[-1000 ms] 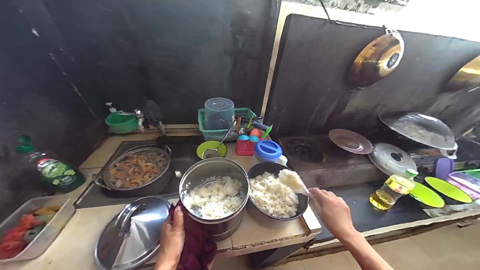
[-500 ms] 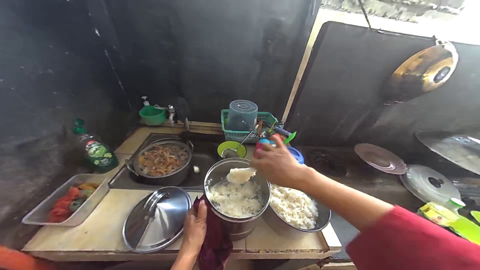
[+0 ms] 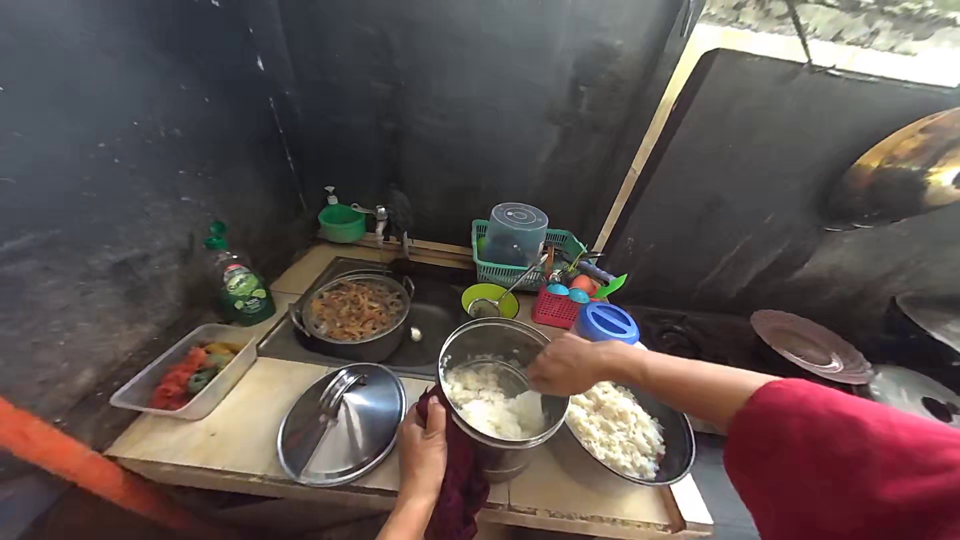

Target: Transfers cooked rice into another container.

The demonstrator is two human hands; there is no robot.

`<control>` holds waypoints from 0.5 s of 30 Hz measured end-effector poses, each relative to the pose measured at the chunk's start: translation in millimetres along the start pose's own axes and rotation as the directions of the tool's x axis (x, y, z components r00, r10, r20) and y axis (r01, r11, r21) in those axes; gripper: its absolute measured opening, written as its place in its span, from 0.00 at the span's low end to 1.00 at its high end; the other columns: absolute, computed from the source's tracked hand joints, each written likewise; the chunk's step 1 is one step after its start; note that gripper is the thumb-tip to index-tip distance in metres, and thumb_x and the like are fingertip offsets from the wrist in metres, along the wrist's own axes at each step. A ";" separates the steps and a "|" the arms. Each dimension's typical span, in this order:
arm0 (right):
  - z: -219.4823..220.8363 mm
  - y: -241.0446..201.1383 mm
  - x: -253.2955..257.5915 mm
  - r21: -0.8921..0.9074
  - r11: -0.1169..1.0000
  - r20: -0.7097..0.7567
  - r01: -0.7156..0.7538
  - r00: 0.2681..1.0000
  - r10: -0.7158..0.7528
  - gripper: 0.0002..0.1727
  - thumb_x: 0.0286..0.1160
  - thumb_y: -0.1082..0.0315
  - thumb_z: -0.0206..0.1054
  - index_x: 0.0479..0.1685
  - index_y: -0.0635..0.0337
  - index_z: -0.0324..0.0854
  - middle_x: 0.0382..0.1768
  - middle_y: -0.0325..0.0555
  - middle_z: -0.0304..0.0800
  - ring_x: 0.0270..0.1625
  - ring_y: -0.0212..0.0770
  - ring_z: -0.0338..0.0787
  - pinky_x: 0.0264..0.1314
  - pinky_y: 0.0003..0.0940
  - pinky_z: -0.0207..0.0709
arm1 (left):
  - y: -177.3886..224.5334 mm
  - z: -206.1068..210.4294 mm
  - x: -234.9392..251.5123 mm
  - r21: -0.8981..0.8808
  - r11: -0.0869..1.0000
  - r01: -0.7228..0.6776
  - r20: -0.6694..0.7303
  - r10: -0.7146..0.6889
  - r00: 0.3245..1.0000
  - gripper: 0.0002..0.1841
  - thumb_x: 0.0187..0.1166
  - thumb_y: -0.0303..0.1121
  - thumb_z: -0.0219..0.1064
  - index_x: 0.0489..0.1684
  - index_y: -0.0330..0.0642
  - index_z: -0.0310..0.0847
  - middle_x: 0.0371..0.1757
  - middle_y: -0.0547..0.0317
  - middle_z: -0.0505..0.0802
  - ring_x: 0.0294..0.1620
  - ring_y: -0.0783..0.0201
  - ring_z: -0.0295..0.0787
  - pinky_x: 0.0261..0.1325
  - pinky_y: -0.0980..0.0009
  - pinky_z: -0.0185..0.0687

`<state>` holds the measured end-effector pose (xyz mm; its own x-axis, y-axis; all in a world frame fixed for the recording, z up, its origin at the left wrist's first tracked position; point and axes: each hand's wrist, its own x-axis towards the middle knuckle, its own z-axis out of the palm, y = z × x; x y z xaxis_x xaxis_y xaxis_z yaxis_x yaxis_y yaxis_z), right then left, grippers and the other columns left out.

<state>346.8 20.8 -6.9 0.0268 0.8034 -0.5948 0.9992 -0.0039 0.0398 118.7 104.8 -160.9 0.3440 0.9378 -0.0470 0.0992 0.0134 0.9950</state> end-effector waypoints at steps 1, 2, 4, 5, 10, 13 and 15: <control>6.4 -6.2 0.5 0.076 0.997 -0.012 0.000 1.000 0.001 0.22 0.92 0.53 0.50 0.52 0.57 0.88 0.45 0.58 0.92 0.54 0.63 0.90 0.54 0.70 0.75 | -1.0 0.6 0.3 0.004 1.000 0.003 -0.003 -0.003 1.000 0.20 0.85 0.44 0.56 0.42 0.36 0.88 0.34 0.55 0.91 0.42 0.65 0.90 0.53 0.61 0.84; 12.4 -13.1 3.2 0.147 0.989 -0.034 -0.002 0.999 0.007 0.23 0.92 0.52 0.50 0.53 0.58 0.87 0.46 0.59 0.91 0.55 0.64 0.90 0.54 0.71 0.74 | -1.8 1.0 0.6 0.007 1.000 0.006 -0.004 -0.006 1.000 0.20 0.84 0.45 0.57 0.43 0.36 0.88 0.34 0.55 0.91 0.42 0.64 0.90 0.53 0.60 0.84; 17.9 -27.2 10.7 0.261 0.965 -0.079 -0.020 0.996 0.042 0.24 0.92 0.53 0.50 0.51 0.62 0.86 0.44 0.62 0.90 0.54 0.65 0.89 0.54 0.72 0.74 | -1.8 2.0 0.5 -0.003 1.000 0.007 -0.009 -0.007 1.000 0.20 0.84 0.45 0.57 0.43 0.35 0.88 0.34 0.54 0.91 0.42 0.63 0.90 0.53 0.59 0.83; 16.0 -33.9 13.7 0.295 0.955 -0.087 -0.040 0.994 0.068 0.24 0.93 0.52 0.50 0.50 0.63 0.86 0.44 0.63 0.90 0.54 0.65 0.89 0.54 0.71 0.73 | -1.5 2.3 0.6 -0.010 1.000 0.003 -0.011 -0.003 1.000 0.20 0.84 0.45 0.57 0.42 0.35 0.88 0.33 0.55 0.91 0.41 0.64 0.90 0.52 0.60 0.83; 19.7 -47.4 23.2 0.392 0.915 -0.134 -0.098 0.978 0.162 0.25 0.92 0.51 0.49 0.48 0.63 0.85 0.43 0.61 0.89 0.54 0.63 0.88 0.54 0.68 0.73 | -2.8 2.1 -0.3 -0.034 0.999 -0.014 -0.006 0.013 1.000 0.21 0.84 0.45 0.56 0.46 0.34 0.87 0.39 0.54 0.92 0.46 0.66 0.90 0.57 0.63 0.83; 27.9 -45.8 25.0 0.452 0.888 -0.162 -0.086 0.971 0.176 0.25 0.91 0.50 0.49 0.46 0.61 0.84 0.41 0.60 0.88 0.52 0.61 0.88 0.53 0.68 0.73 | -1.7 1.7 -0.7 -0.040 0.999 -0.015 0.007 0.015 1.000 0.22 0.85 0.45 0.55 0.50 0.33 0.87 0.43 0.52 0.93 0.51 0.65 0.90 0.61 0.62 0.82; 27.4 -43.5 24.4 0.461 0.886 -0.182 -0.047 0.972 0.146 0.25 0.92 0.50 0.49 0.46 0.61 0.85 0.41 0.59 0.89 0.51 0.61 0.88 0.53 0.68 0.72 | -0.5 0.4 -1.0 -0.041 0.999 -0.006 0.015 0.007 1.000 0.22 0.85 0.45 0.55 0.52 0.33 0.87 0.45 0.50 0.93 0.53 0.64 0.89 0.63 0.62 0.82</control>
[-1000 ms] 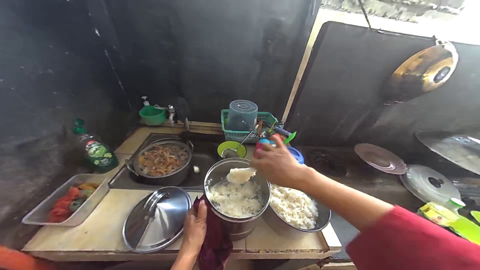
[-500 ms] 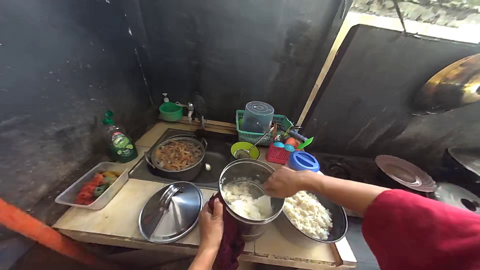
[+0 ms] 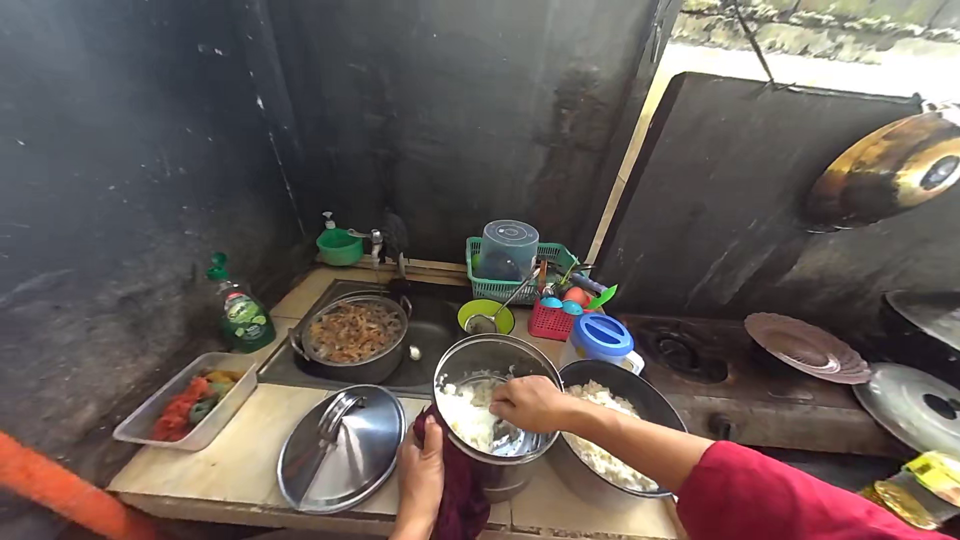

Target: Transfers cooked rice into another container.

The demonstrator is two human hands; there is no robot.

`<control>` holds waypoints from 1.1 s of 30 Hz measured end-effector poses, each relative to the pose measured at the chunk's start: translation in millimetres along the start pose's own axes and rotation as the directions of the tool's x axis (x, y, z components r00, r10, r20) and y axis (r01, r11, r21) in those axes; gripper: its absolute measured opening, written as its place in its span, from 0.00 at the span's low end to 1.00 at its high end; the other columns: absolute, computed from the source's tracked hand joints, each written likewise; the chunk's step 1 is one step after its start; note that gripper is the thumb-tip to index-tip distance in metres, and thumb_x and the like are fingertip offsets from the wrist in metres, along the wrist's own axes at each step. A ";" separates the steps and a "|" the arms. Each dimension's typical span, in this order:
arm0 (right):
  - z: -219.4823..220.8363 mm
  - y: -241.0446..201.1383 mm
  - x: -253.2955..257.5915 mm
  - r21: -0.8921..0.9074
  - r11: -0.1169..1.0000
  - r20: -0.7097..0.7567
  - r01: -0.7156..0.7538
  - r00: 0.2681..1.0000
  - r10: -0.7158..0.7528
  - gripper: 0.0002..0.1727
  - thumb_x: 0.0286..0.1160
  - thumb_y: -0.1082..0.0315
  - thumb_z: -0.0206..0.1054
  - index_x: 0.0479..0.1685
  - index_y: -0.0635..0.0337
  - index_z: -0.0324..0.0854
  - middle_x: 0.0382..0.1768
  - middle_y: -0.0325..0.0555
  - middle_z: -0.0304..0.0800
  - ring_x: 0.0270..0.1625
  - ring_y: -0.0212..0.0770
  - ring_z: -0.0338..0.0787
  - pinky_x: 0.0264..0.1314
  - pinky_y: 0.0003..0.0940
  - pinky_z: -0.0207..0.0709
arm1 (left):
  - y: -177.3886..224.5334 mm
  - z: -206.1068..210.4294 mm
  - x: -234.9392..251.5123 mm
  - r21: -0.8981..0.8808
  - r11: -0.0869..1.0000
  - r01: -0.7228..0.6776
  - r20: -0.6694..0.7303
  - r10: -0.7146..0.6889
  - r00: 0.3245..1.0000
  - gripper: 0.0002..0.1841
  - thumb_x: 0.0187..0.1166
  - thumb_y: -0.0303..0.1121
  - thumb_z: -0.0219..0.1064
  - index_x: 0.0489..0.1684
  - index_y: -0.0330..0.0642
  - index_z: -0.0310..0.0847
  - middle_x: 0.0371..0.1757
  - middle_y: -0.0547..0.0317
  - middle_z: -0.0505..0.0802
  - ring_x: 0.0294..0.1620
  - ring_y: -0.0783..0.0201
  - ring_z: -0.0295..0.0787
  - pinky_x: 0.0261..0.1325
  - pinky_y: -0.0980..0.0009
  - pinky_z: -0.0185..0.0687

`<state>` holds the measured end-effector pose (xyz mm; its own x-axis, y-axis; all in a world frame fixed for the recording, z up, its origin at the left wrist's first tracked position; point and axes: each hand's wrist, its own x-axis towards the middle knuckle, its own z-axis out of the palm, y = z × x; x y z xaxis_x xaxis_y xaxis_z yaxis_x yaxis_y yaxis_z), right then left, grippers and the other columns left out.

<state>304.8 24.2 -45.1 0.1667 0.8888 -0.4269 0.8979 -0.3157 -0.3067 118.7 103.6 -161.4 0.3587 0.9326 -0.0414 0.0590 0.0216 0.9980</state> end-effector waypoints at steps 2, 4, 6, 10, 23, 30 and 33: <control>-4.0 3.6 0.1 0.008 0.999 -0.004 0.051 0.999 -0.051 0.25 0.92 0.51 0.49 0.46 0.60 0.86 0.41 0.58 0.89 0.50 0.60 0.88 0.52 0.68 0.72 | 0.4 -1.0 -0.2 0.003 1.000 -0.001 0.004 0.001 1.000 0.22 0.87 0.44 0.55 0.52 0.33 0.86 0.45 0.50 0.93 0.52 0.64 0.90 0.62 0.62 0.82; -7.3 10.5 0.7 0.015 0.995 -0.010 0.099 0.995 -0.099 0.25 0.92 0.51 0.49 0.45 0.59 0.86 0.40 0.56 0.90 0.49 0.58 0.89 0.50 0.67 0.72 | -0.4 -1.5 0.1 0.000 1.000 -0.006 0.009 0.006 1.000 0.22 0.87 0.43 0.55 0.52 0.32 0.86 0.44 0.50 0.93 0.50 0.64 0.90 0.61 0.62 0.83; -10.8 17.9 2.3 0.029 0.991 0.000 0.131 0.991 -0.131 0.24 0.92 0.51 0.49 0.45 0.60 0.86 0.39 0.55 0.89 0.47 0.57 0.88 0.50 0.66 0.72 | 0.2 -2.9 0.3 -0.022 1.000 -0.005 0.023 0.005 1.000 0.21 0.88 0.42 0.54 0.54 0.32 0.86 0.45 0.50 0.93 0.51 0.66 0.90 0.61 0.65 0.84; -18.5 28.7 3.7 0.061 0.988 0.036 0.144 0.989 -0.146 0.24 0.93 0.52 0.50 0.44 0.62 0.85 0.37 0.54 0.87 0.45 0.54 0.86 0.49 0.62 0.72 | 4.2 -6.7 -1.7 -0.035 0.999 -0.002 0.057 0.004 0.998 0.21 0.90 0.40 0.53 0.59 0.30 0.84 0.51 0.48 0.93 0.55 0.67 0.90 0.65 0.68 0.82; -55.1 68.5 -30.0 0.241 0.968 -0.159 0.067 0.987 -0.029 0.22 0.94 0.55 0.51 0.43 0.59 0.87 0.29 0.45 0.83 0.34 0.42 0.82 0.43 0.47 0.74 | 5.7 -10.0 -1.2 -0.035 0.999 0.015 0.079 -0.012 0.997 0.22 0.91 0.41 0.52 0.62 0.29 0.82 0.55 0.47 0.92 0.59 0.68 0.89 0.68 0.69 0.80; -55.5 90.2 -52.5 0.396 0.918 -0.249 0.040 0.966 0.065 0.21 0.93 0.56 0.53 0.40 0.59 0.87 0.26 0.42 0.79 0.29 0.36 0.77 0.37 0.37 0.71 | 7.6 -10.6 -3.7 -0.006 1.000 0.022 0.080 -0.021 0.997 0.23 0.93 0.40 0.48 0.64 0.27 0.80 0.56 0.45 0.91 0.59 0.69 0.88 0.69 0.70 0.79; -58.4 97.4 -82.6 0.517 0.849 -0.344 0.109 0.935 0.090 0.20 0.94 0.60 0.52 0.39 0.61 0.85 0.25 0.38 0.76 0.26 0.30 0.71 0.32 0.28 0.64 | 12.4 -13.1 -5.3 0.062 0.998 0.001 0.094 -0.007 0.996 0.24 0.94 0.40 0.47 0.63 0.26 0.81 0.56 0.43 0.91 0.60 0.66 0.88 0.71 0.66 0.78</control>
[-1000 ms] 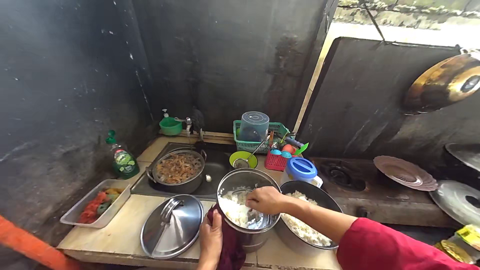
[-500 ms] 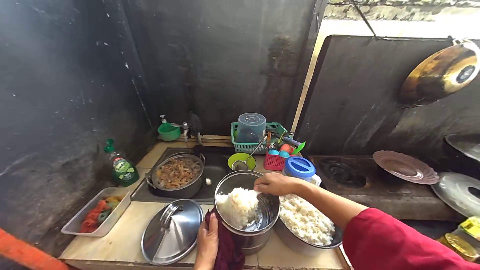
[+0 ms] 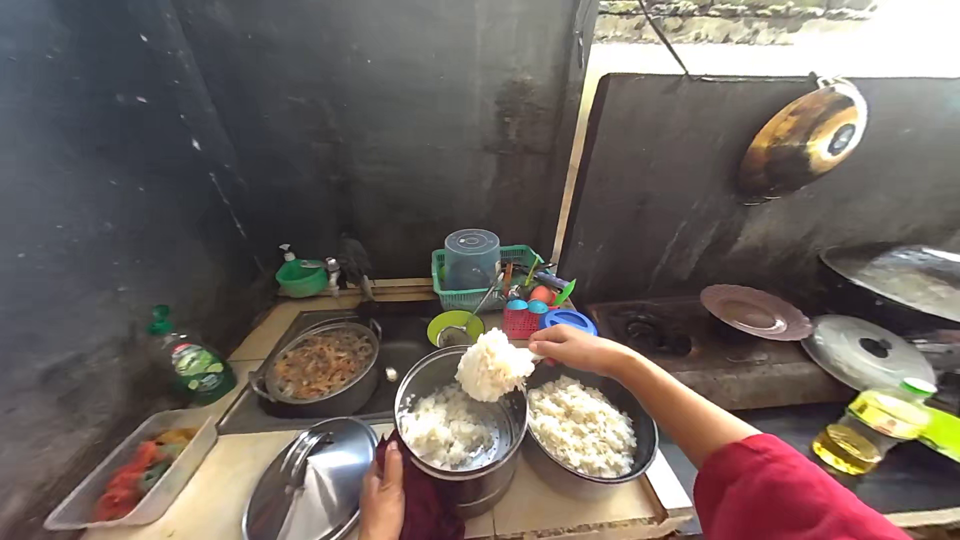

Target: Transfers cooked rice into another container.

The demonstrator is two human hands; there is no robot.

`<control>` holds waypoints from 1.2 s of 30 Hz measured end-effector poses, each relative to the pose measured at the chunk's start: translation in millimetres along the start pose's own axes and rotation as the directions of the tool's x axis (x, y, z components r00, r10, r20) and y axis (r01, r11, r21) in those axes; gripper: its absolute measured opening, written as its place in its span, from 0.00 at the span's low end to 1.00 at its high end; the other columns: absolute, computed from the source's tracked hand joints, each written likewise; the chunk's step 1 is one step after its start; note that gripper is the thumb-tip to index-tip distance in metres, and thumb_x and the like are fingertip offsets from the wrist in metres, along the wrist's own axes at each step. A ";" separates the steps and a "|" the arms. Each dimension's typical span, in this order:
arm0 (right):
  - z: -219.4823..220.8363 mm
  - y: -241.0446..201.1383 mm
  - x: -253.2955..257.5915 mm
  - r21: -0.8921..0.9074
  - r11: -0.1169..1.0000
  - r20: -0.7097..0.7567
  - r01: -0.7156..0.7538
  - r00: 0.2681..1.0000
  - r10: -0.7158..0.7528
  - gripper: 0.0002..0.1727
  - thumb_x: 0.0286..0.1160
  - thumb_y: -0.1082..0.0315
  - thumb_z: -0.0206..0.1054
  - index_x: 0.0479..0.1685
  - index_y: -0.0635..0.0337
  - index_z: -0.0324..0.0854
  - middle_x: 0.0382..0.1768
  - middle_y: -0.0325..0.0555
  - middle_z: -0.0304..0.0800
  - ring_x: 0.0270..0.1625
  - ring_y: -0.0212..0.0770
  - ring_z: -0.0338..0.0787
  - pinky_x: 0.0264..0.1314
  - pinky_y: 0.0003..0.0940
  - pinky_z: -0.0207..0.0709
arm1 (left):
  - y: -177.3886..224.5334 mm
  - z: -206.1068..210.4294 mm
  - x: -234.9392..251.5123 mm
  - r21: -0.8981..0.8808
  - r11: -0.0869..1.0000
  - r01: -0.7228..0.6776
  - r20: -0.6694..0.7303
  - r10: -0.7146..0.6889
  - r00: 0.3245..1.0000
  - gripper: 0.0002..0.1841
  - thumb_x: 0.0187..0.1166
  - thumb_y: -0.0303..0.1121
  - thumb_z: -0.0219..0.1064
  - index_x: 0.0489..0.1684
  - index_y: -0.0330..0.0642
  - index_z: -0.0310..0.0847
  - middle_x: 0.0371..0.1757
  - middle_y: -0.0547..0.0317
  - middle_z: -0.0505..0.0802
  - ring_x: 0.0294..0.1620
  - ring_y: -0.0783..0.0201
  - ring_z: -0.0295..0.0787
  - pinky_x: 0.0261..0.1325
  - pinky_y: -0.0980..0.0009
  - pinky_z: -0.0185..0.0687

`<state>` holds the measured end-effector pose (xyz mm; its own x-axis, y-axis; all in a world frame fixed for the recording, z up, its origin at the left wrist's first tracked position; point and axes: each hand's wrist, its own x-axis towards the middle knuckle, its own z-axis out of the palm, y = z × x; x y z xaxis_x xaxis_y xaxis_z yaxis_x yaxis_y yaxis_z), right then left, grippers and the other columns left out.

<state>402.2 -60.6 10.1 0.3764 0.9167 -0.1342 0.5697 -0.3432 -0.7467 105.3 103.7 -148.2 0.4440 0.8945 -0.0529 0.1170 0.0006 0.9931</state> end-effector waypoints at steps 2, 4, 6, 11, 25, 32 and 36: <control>-14.0 0.2 -27.4 0.055 0.998 -0.100 -0.009 0.995 0.015 0.19 0.93 0.63 0.52 0.40 0.62 0.86 0.25 0.38 0.78 0.26 0.28 0.71 0.32 0.26 0.65 | 2.1 -0.3 -1.7 0.025 1.000 0.000 0.007 0.000 1.000 0.24 0.94 0.40 0.46 0.62 0.25 0.81 0.54 0.44 0.91 0.58 0.68 0.88 0.69 0.68 0.79; -29.5 7.2 -57.8 0.088 0.996 -0.178 -0.019 0.983 0.035 0.18 0.92 0.64 0.52 0.40 0.62 0.87 0.27 0.39 0.81 0.28 0.30 0.75 0.34 0.27 0.68 | 3.5 -0.3 -2.7 0.028 1.000 -0.002 0.007 0.002 1.000 0.24 0.94 0.40 0.45 0.62 0.25 0.80 0.53 0.45 0.91 0.57 0.72 0.87 0.67 0.72 0.79; -39.4 21.6 -90.1 0.023 0.999 -0.250 -0.022 0.968 0.027 0.15 0.91 0.63 0.56 0.44 0.59 0.88 0.29 0.39 0.83 0.29 0.32 0.77 0.32 0.30 0.70 | 2.4 -1.7 -2.5 0.035 0.999 -0.019 0.009 0.018 1.000 0.25 0.94 0.40 0.44 0.63 0.25 0.80 0.54 0.46 0.90 0.57 0.75 0.86 0.67 0.74 0.78; 15.8 83.9 -151.4 -0.524 0.801 -0.390 -0.289 0.918 0.075 0.13 0.83 0.56 0.65 0.56 0.47 0.89 0.46 0.48 0.93 0.47 0.53 0.93 0.50 0.63 0.85 | 0.5 -3.3 -1.7 -0.007 1.000 -0.021 0.018 0.021 1.000 0.25 0.95 0.41 0.42 0.62 0.25 0.78 0.50 0.54 0.90 0.52 0.84 0.85 0.63 0.80 0.80; 97.8 138.1 -198.1 -0.662 0.621 -0.629 -0.420 0.762 -0.155 0.13 0.80 0.63 0.65 0.57 0.41 0.92 0.29 0.50 0.90 0.32 0.53 0.92 0.32 0.47 0.85 | -7.5 -6.7 5.5 -0.103 0.990 -0.099 0.064 0.106 0.992 0.23 0.94 0.37 0.39 0.62 0.24 0.73 0.48 0.66 0.88 0.51 0.91 0.83 0.63 0.84 0.79; 96.0 137.0 -195.3 -0.672 0.581 -0.662 -0.458 0.724 -0.194 0.11 0.77 0.65 0.66 0.51 0.43 0.92 0.28 0.48 0.88 0.32 0.52 0.91 0.30 0.46 0.82 | -6.6 -9.7 7.1 -0.058 0.994 -0.092 0.080 0.096 0.992 0.25 0.94 0.39 0.40 0.64 0.23 0.73 0.51 0.61 0.88 0.54 0.89 0.83 0.65 0.82 0.78; 88.3 119.7 -195.8 -0.564 0.598 -0.562 -0.570 0.795 0.228 0.20 0.83 0.71 0.58 0.71 0.46 0.83 0.41 0.59 0.91 0.43 0.60 0.94 0.41 0.54 0.85 | -8.7 -9.1 7.1 -0.073 0.993 -0.097 0.072 0.102 0.992 0.25 0.94 0.38 0.40 0.63 0.22 0.73 0.50 0.62 0.88 0.53 0.91 0.82 0.65 0.84 0.77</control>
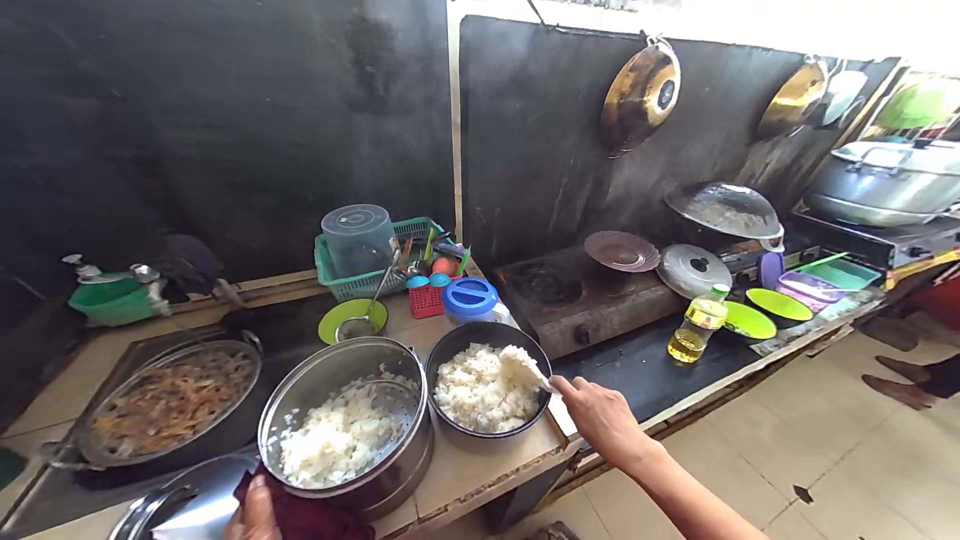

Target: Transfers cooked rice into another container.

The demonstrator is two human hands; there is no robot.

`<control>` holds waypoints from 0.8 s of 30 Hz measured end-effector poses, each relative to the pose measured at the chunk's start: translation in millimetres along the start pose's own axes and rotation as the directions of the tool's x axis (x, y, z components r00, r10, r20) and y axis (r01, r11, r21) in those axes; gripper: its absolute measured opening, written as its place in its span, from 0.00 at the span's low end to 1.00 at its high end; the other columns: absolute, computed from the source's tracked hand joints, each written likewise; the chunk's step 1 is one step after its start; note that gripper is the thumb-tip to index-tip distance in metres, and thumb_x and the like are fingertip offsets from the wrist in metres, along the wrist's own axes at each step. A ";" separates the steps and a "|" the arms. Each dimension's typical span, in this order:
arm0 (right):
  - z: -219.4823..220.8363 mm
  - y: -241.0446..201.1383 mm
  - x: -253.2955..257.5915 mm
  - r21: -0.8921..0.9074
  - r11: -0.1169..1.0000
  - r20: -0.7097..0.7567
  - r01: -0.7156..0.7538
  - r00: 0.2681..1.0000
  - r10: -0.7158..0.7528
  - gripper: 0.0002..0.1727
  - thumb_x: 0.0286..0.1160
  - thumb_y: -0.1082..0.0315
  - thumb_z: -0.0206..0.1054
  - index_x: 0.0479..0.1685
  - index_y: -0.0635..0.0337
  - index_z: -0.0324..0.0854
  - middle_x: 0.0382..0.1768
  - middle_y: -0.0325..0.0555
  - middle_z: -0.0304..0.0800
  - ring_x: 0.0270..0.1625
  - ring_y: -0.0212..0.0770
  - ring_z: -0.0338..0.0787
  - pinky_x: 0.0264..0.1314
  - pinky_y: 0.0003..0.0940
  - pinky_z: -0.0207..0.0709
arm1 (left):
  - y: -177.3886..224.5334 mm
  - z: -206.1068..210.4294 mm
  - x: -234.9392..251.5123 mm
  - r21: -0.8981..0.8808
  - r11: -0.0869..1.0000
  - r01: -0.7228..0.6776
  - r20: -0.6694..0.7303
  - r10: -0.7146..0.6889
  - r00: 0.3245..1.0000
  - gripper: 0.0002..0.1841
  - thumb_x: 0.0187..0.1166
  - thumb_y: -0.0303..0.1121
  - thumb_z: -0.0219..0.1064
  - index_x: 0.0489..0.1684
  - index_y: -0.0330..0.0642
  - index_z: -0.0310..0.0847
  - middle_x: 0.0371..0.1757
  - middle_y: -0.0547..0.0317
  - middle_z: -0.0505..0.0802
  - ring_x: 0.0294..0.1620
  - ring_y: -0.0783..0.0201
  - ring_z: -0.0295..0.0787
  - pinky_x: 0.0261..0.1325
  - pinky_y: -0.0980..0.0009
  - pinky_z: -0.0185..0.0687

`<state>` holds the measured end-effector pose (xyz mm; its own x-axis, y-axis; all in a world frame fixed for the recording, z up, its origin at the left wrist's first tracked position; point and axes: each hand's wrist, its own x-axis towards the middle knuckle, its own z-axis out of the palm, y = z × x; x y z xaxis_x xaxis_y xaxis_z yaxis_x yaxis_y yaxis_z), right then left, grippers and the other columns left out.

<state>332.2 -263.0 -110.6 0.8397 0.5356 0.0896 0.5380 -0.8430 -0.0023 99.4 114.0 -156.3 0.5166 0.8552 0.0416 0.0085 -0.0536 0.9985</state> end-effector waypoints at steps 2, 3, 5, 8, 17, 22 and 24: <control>-4.0 -0.7 0.7 -0.022 0.999 -0.102 0.034 0.994 -0.036 0.17 0.81 0.71 0.61 0.64 0.48 0.86 0.36 0.56 0.90 0.36 0.57 0.93 0.34 0.51 0.85 | 1.1 0.1 -0.2 -0.003 1.000 0.000 -0.003 0.000 1.000 0.24 0.94 0.38 0.40 0.63 0.23 0.74 0.49 0.63 0.89 0.52 0.91 0.83 0.64 0.84 0.78; -1.8 0.0 1.4 -0.031 0.998 -0.198 0.063 0.978 -0.067 0.15 0.79 0.71 0.64 0.60 0.48 0.88 0.32 0.53 0.89 0.32 0.55 0.93 0.29 0.48 0.84 | 1.3 0.0 -0.2 -0.002 1.000 -0.001 -0.004 0.001 1.000 0.24 0.95 0.38 0.41 0.62 0.24 0.75 0.49 0.64 0.89 0.52 0.91 0.83 0.64 0.84 0.79; 2.7 1.9 4.2 -0.035 0.995 -0.253 0.088 0.963 -0.094 0.16 0.79 0.70 0.65 0.61 0.45 0.89 0.30 0.52 0.88 0.31 0.53 0.92 0.28 0.47 0.84 | 2.6 1.0 -1.2 -0.009 1.000 -0.001 -0.009 0.001 1.000 0.23 0.95 0.38 0.41 0.61 0.25 0.75 0.48 0.65 0.89 0.51 0.91 0.84 0.63 0.84 0.79; 5.0 0.2 5.1 -0.045 0.998 -0.058 0.046 0.997 -0.048 0.23 0.82 0.73 0.59 0.71 0.42 0.85 0.38 0.57 0.91 0.40 0.58 0.93 0.38 0.51 0.84 | 3.1 0.8 -2.8 -0.028 1.000 0.001 0.003 -0.001 1.000 0.23 0.95 0.37 0.41 0.61 0.25 0.75 0.48 0.66 0.89 0.52 0.91 0.83 0.64 0.84 0.79; -6.4 -4.2 15.0 -0.082 0.996 -0.004 0.019 1.000 -0.019 0.28 0.81 0.77 0.58 0.76 0.40 0.82 0.44 0.61 0.90 0.47 0.62 0.91 0.44 0.53 0.83 | 6.5 1.0 -2.7 -0.026 0.999 0.020 0.002 -0.020 1.000 0.22 0.94 0.38 0.41 0.60 0.26 0.75 0.44 0.68 0.89 0.49 0.92 0.84 0.61 0.84 0.80; -3.0 -2.8 16.4 -0.087 0.996 0.033 0.004 0.999 -0.001 0.28 0.82 0.77 0.57 0.77 0.40 0.81 0.44 0.61 0.90 0.48 0.62 0.91 0.46 0.54 0.82 | 4.6 1.4 -3.2 0.014 1.000 0.019 -0.006 -0.019 1.000 0.24 0.94 0.39 0.42 0.61 0.25 0.76 0.47 0.64 0.89 0.51 0.91 0.83 0.63 0.85 0.78; -4.8 -4.4 18.4 -0.074 0.997 -0.038 0.022 0.999 -0.025 0.27 0.80 0.77 0.59 0.74 0.40 0.84 0.43 0.62 0.90 0.47 0.63 0.91 0.44 0.55 0.83 | 5.5 0.6 -2.8 0.038 0.999 0.029 0.001 -0.029 1.000 0.26 0.95 0.39 0.41 0.68 0.21 0.73 0.56 0.53 0.88 0.57 0.88 0.81 0.68 0.82 0.75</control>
<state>344.9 -249.7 -104.2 0.8224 0.5545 0.1273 0.5497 -0.8321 0.0736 98.5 111.0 -150.9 0.5175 0.8556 0.0125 0.0556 -0.0482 0.9973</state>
